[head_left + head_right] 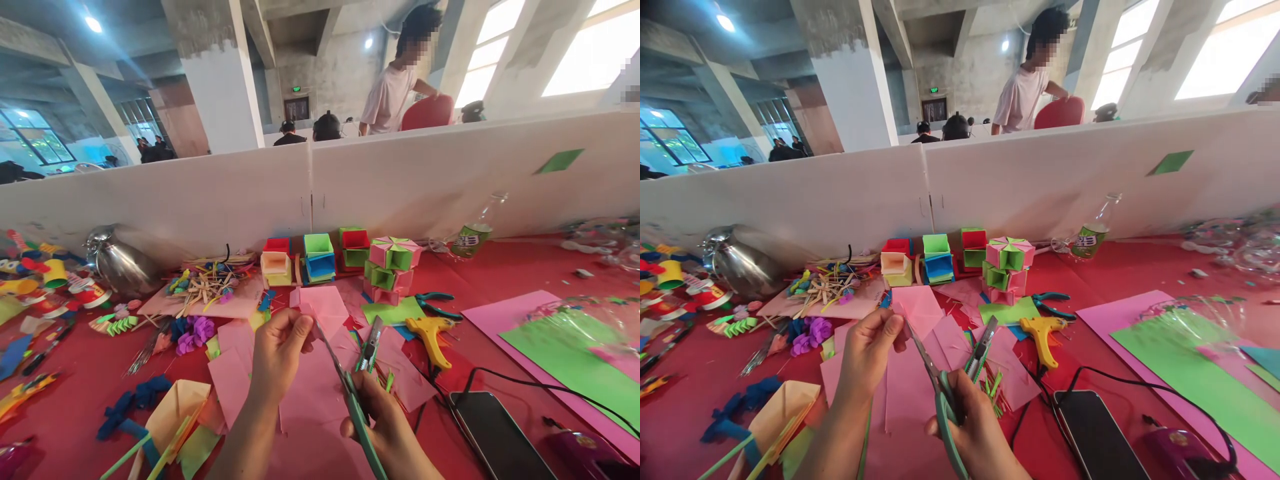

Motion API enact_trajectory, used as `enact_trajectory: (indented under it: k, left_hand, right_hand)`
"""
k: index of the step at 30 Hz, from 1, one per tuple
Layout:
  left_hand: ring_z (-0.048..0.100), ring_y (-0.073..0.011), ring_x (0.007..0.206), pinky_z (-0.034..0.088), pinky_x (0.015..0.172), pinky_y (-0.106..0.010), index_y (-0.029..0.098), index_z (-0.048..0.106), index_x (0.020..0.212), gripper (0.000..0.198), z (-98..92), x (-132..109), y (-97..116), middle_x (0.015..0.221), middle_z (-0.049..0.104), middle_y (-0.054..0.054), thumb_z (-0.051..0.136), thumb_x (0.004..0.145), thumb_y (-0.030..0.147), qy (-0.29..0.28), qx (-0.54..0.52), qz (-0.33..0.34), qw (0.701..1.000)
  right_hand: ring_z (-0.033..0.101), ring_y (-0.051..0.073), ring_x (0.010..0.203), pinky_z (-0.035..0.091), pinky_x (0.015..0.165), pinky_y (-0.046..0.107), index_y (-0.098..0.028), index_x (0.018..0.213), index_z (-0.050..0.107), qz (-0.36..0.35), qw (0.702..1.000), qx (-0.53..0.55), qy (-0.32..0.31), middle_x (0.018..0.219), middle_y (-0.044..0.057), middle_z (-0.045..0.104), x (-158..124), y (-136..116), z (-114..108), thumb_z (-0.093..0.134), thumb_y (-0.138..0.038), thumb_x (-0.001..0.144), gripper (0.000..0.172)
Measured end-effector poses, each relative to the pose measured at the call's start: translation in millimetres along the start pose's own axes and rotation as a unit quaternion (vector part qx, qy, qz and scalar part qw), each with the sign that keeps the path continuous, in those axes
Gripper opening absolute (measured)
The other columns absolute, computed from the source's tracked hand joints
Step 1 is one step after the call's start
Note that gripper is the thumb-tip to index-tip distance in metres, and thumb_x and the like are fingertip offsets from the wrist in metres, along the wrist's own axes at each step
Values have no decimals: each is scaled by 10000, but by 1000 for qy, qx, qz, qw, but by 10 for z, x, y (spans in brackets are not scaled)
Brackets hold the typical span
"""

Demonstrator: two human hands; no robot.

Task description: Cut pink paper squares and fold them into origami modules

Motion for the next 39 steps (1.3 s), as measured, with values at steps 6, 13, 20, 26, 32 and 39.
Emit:
enact_trajectory:
  k: [6,13,20,26,32,39]
  left_hand:
    - [517,-101,461,420,465,-195,173,581,603,331,24,0,-41,503,555,13,620,772,456,-44,30,9,999]
    - [523,-97,461,417,467,-190,170,574,606,337,53,2,-54,518,567,12,610,775,459,-64,36,4,997]
    - [510,-93,482,399,488,-188,165,552,624,341,60,-14,-39,527,548,23,578,803,454,-77,61,4,995]
    - [528,-98,509,407,511,-188,164,555,633,333,109,-36,-106,540,547,20,555,827,434,-108,85,-3,990]
    - [509,-94,495,398,497,-188,159,564,636,331,132,-41,-121,534,550,15,566,817,436,-94,73,-14,993]
    - [489,-63,423,387,425,-151,158,569,624,322,145,-51,-115,510,556,28,593,796,430,-76,53,-37,995]
  right_hand:
    - [376,103,578,354,525,204,-200,717,470,-27,999,-18,5,635,-48,416,-22,-70,-22,719,-454,658,360]
    - [372,104,575,342,510,204,-200,719,471,-7,1000,-18,17,636,-48,413,-7,26,-27,720,-440,658,351]
    - [329,99,553,305,485,204,-203,713,442,2,999,-49,10,605,-56,375,12,59,-27,680,-441,692,338]
    - [315,102,556,297,482,210,-206,723,431,-30,999,-41,11,627,-51,367,-3,14,-24,651,-475,712,347]
    - [372,111,568,322,490,216,-199,694,467,-2,998,-44,42,633,-36,429,7,51,-53,687,-501,661,376]
    - [408,120,566,345,489,222,-196,672,489,19,997,-39,59,606,-31,460,45,59,-69,696,-531,630,396]
Point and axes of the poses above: each hand's wrist, its own x-axis towards the middle knuckle, its own z-axis out of the palm, y = z × x, the point moved 5 cm from there along x, towards the middle knuckle
